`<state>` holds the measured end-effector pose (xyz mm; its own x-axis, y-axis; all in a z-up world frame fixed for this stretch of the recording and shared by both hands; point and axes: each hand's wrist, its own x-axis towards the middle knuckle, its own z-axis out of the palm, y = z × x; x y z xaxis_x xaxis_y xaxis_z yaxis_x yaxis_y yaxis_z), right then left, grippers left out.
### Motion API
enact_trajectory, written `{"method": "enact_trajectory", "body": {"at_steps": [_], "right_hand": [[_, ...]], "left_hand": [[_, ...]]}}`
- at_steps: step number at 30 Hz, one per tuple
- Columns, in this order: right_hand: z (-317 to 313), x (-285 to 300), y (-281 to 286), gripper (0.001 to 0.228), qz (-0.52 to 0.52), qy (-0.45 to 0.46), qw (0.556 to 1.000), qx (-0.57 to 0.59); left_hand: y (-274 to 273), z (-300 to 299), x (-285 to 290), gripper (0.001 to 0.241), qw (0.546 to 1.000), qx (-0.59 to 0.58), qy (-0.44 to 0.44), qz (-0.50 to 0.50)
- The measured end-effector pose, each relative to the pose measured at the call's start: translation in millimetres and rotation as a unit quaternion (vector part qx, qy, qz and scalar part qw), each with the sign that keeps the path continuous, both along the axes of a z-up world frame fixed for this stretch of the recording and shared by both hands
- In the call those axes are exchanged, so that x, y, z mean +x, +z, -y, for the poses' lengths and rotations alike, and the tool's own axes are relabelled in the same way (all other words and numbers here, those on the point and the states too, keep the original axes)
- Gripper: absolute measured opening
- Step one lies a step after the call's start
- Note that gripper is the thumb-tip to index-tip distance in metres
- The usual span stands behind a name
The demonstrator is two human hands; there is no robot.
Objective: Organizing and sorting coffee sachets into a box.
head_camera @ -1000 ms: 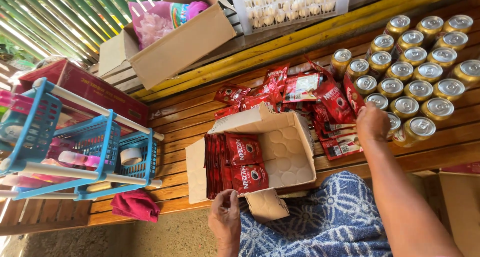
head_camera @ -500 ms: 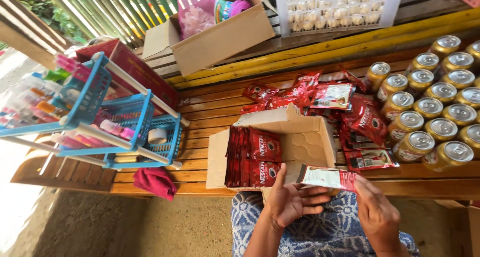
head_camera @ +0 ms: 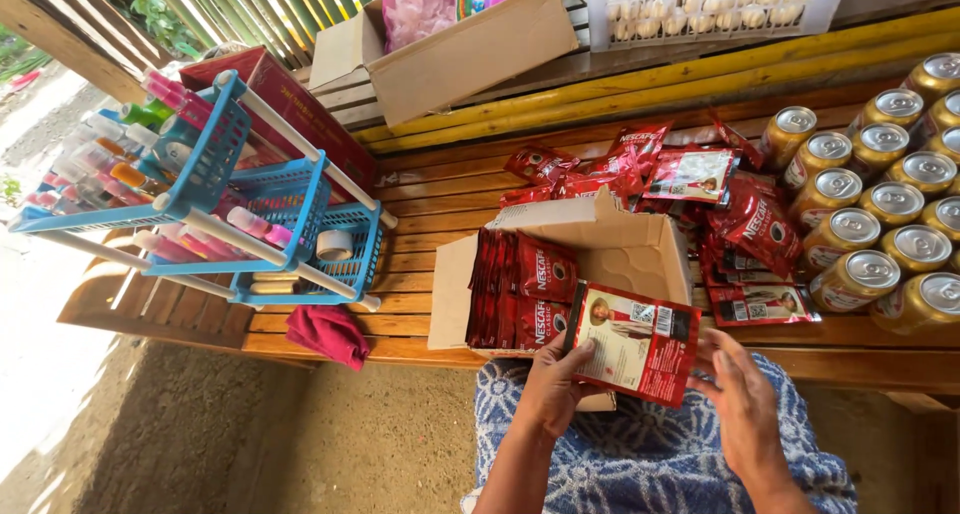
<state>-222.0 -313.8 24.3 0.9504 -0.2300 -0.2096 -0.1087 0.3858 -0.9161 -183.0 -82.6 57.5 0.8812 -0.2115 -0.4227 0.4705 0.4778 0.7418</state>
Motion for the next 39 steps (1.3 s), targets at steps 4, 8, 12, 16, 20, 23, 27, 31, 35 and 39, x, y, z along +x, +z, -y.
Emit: {"method": "enact_trajectory", "body": {"at_steps": [4, 8, 12, 16, 20, 23, 27, 31, 35, 39], "right_hand": [[-5, 8, -20, 0.032, -0.054, 0.027, 0.991, 0.122], [-11, 1, -43, 0.018, -0.058, 0.013, 0.987, 0.149], [-17, -6, -61, 0.013, -0.062, 0.014, 0.985, 0.160], [-23, -7, -66, 0.014, -0.044, -0.009, 0.990, 0.137], [-21, -8, -83, 0.009, -0.026, -0.035, 0.997, 0.070], [-24, -11, -46, 0.009, -0.002, -0.057, 0.992, -0.117], [-27, -11, 34, 0.004, 0.319, -0.114, 0.816, -0.469], [-42, -17, 39, 0.021, 0.467, -0.040, 0.718, -0.514], [-50, -32, 47, 0.035, 0.444, 0.016, 0.670, -0.594], [-48, -33, -5, 0.033, 0.275, -0.085, 0.808, -0.514]], "left_hand": [[-1, 9, -6, 0.030, 1.000, 0.009, 0.003, 0.007], [0, 5, -7, 0.027, 0.997, 0.057, 0.009, 0.054], [0, 2, -5, 0.022, 0.988, 0.119, 0.044, 0.093], [0, 14, -14, 0.020, 0.963, 0.221, 0.076, 0.136], [-4, 24, -23, 0.021, 0.897, 0.386, 0.109, 0.187], [2, 23, -24, 0.030, 0.876, 0.437, 0.095, 0.178], [2, 7, -15, 0.067, 0.967, 0.252, 0.014, 0.024], [38, -2, -7, 0.079, 0.979, -0.171, -0.012, -0.112], [-13, -11, 2, 0.050, 0.970, -0.220, 0.055, -0.083], [0, -7, 4, 0.035, 0.977, -0.147, 0.148, -0.042]]}}
